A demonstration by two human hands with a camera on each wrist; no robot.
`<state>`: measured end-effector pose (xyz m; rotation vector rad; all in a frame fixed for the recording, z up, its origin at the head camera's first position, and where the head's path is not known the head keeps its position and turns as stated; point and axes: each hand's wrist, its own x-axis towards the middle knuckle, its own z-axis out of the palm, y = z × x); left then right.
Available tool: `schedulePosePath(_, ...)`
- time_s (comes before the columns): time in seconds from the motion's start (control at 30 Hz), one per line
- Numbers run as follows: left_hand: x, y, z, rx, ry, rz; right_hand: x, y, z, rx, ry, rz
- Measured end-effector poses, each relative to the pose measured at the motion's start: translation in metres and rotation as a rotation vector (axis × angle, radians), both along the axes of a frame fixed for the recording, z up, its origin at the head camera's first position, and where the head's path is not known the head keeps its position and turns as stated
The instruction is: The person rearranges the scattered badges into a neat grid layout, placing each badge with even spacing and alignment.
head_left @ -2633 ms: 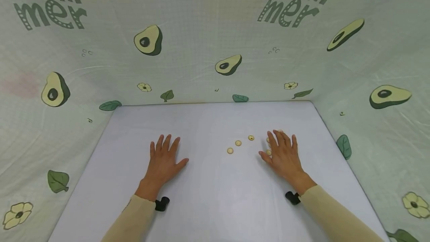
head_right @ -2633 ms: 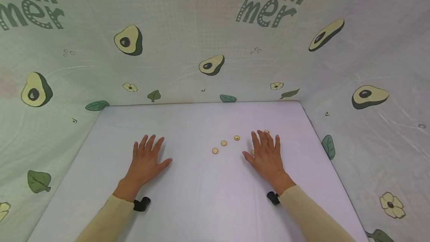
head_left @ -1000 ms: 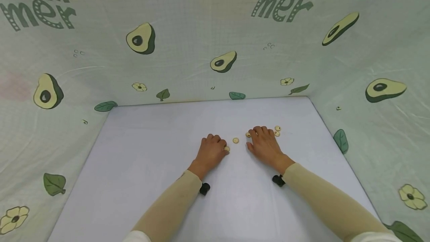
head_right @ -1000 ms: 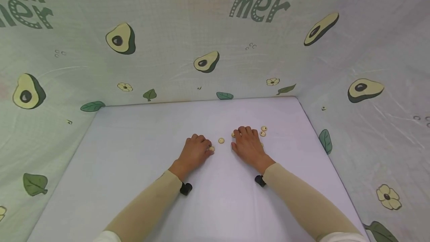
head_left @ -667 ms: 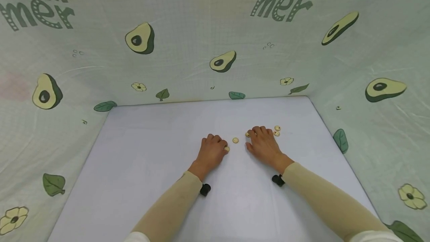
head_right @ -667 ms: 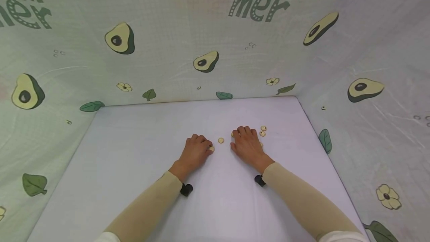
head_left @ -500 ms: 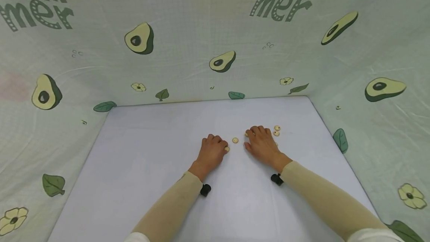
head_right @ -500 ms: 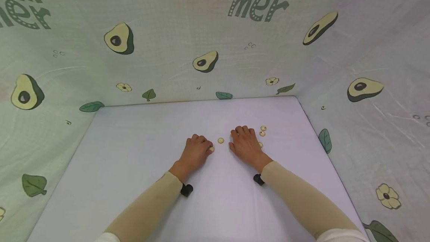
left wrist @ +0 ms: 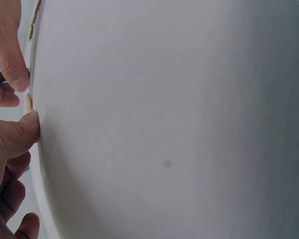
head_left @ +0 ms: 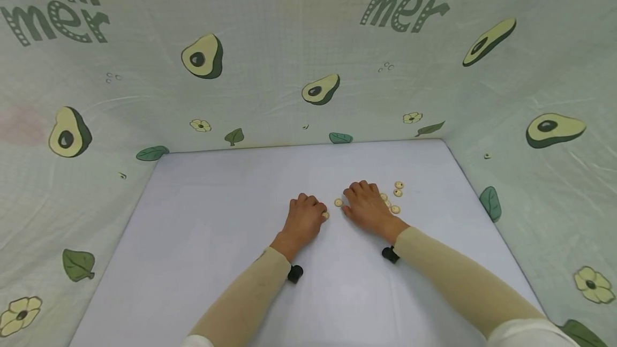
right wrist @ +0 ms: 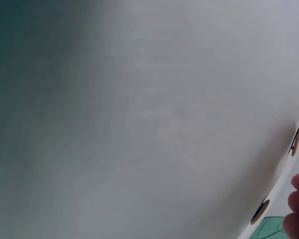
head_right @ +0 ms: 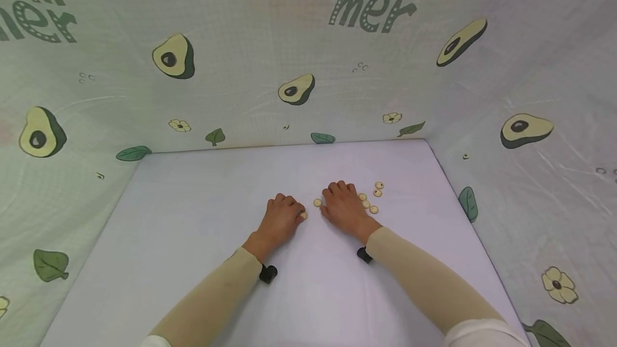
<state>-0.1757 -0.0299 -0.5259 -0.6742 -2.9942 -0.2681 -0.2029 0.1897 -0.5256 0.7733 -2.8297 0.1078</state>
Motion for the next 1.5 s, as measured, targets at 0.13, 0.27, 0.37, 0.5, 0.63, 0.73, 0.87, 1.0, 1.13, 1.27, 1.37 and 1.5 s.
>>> schedulePosePath(0.13, 0.0, -0.002, 0.0, 0.017, 0.007, 0.005, -0.003, -0.005, -0.002, 0.023, -0.021, 0.026)
schedulePosePath(0.27, -0.001, -0.003, -0.001, 0.02, 0.017, 0.007, -0.006, -0.01, -0.003, 0.034, -0.026, 0.045)
schedulePosePath(0.37, -0.001, -0.004, -0.002, 0.022, 0.011, 0.009, -0.008, -0.012, -0.002, 0.032, -0.043, 0.049)
schedulePosePath(0.5, -0.002, -0.004, -0.003, 0.033, 0.006, 0.005, -0.008, -0.012, 0.001, 0.005, -0.101, 0.016)
schedulePosePath(0.63, -0.002, -0.004, -0.003, 0.02, 0.019, 0.007, -0.008, -0.009, 0.004, -0.047, -0.129, -0.01)
schedulePosePath(0.73, -0.003, -0.006, -0.003, 0.018, 0.025, 0.016, -0.01, -0.009, 0.004, -0.07, -0.117, 0.002)
schedulePosePath(0.87, -0.004, -0.006, -0.004, 0.026, 0.021, 0.018, -0.011, -0.009, 0.004, -0.073, -0.125, 0.0)
schedulePosePath(1.0, -0.004, -0.005, -0.005, 0.022, 0.009, 0.02, -0.011, -0.01, 0.004, -0.097, -0.176, -0.028)
schedulePosePath(1.13, -0.003, -0.004, -0.004, 0.007, -0.009, 0.027, -0.01, -0.011, 0.003, -0.117, -0.187, -0.044)
schedulePosePath(1.27, -0.002, -0.004, -0.004, -0.004, -0.016, 0.028, -0.012, -0.01, 0.001, -0.123, -0.191, -0.047)
schedulePosePath(1.37, -0.002, -0.004, -0.003, 0.0, -0.011, 0.028, -0.013, -0.009, 0.002, -0.126, -0.197, -0.055)
schedulePosePath(1.5, -0.002, -0.004, -0.001, 0.001, -0.005, 0.03, -0.014, -0.008, 0.003, -0.117, -0.187, -0.057)
